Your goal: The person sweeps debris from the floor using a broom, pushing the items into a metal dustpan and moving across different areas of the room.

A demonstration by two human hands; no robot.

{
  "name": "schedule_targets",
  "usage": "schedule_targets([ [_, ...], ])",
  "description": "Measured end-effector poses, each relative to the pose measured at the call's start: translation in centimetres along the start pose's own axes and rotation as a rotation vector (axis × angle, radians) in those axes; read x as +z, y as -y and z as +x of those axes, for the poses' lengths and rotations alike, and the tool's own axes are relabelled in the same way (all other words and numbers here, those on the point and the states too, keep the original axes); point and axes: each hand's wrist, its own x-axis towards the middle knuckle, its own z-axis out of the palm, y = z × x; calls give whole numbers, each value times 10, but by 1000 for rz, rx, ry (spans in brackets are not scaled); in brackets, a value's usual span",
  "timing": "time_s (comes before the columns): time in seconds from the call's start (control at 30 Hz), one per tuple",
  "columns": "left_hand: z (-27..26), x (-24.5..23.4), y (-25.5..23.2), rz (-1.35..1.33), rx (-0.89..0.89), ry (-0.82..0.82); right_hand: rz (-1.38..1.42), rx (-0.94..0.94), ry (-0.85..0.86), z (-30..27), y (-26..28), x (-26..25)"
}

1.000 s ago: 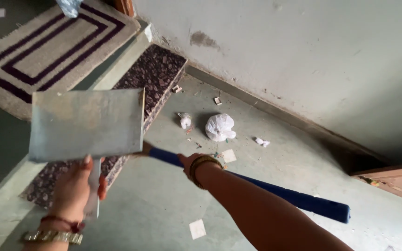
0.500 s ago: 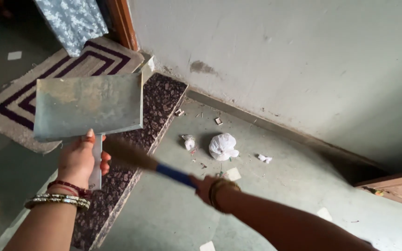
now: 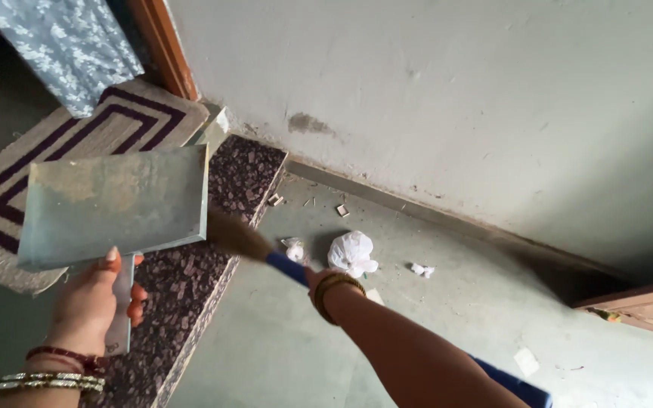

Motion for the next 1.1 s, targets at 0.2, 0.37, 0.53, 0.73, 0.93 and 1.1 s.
schedule_targets([
  [0.2, 6, 24, -9, -17, 43, -16, 293, 104, 7, 6, -32, -26],
  [0.37, 17, 41, -12, 18, -9, 3, -80, -128, 157, -14, -45, -15],
  [0.53, 24, 59, -18, 21, -61, 18, -311, -279, 107, 20, -44, -11],
  [0.73, 28, 76, -25, 54, -97, 9, 231, 64, 37, 71, -60, -43],
  [0.93, 44, 93, -19, 18, -101, 38, 396, 73, -25, 74, -45, -54],
  [1.1, 60, 103, -9, 29, -76, 22, 585, 0, 0, 38, 1, -67],
])
